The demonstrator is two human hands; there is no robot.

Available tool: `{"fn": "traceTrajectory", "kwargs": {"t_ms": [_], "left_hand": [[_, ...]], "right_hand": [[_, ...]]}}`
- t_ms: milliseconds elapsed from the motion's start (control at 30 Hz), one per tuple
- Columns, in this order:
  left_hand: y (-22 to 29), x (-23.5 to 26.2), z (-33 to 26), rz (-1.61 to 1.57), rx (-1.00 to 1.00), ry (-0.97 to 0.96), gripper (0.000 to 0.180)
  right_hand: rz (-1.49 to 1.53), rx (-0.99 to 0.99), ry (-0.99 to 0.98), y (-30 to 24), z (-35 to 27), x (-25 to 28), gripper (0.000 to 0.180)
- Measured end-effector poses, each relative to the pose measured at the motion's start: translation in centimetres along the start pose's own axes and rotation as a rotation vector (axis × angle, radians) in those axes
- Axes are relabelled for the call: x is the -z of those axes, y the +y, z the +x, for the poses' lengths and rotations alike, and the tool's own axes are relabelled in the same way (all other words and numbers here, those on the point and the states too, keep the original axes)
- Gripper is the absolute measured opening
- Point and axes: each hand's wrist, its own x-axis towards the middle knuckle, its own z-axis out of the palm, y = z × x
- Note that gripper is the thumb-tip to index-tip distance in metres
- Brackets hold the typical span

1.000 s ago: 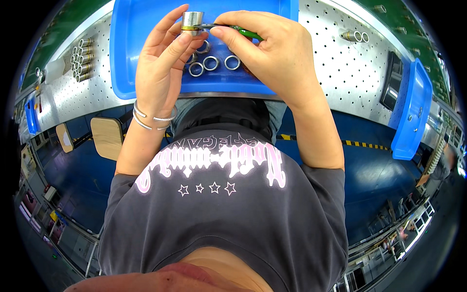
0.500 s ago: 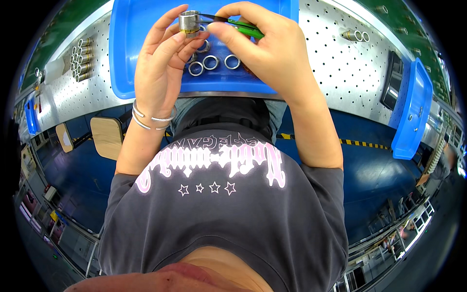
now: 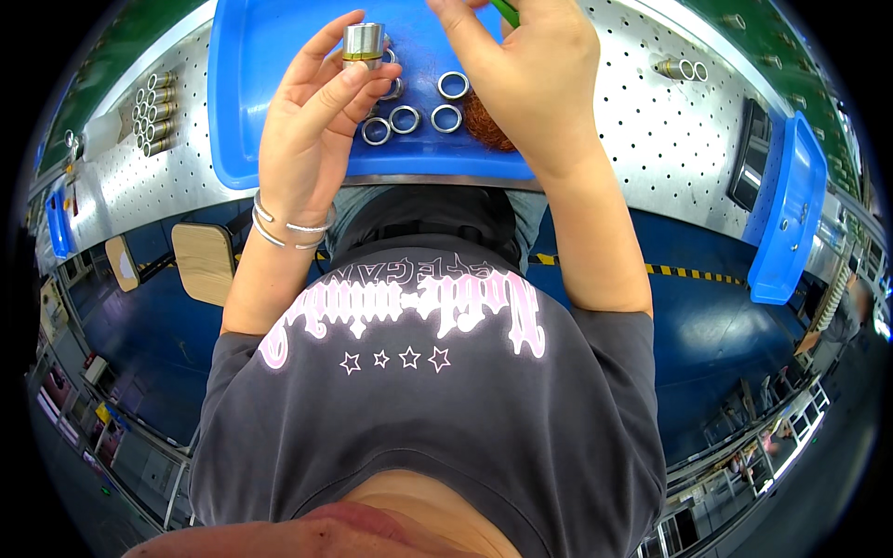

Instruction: The person uses pliers to manipulate small metal rings and cylindrical parts over a blue tray. They repeatedly pick up a metal cylinder, use the pliers to adjust or place a ring, and then set the cylinder down on the tray or nearby surface.

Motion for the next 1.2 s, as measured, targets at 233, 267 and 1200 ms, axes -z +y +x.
{"fn": "traceTrajectory", "kwargs": {"t_ms": [233, 267, 1200], "left_hand": [[-0.8, 1.3, 0.4, 0.241, -0.145, -0.005, 0.046], [-0.8, 1.5, 0.4, 0.314, -0.178, -0.005, 0.042], [-0.3, 0.9, 0.8, -0.084, -0.001, 0.002, 0.047]], "right_hand": [[-0.49, -0.081, -0.435, -1.1, -0.3, 0.2, 0.021], [-0.436, -0.222, -0.433, -1.2, -0.2, 0.4, 0.02], [-0.696, 0.224, -0.477, -1.4, 0.2, 0.1, 0.019]]}}
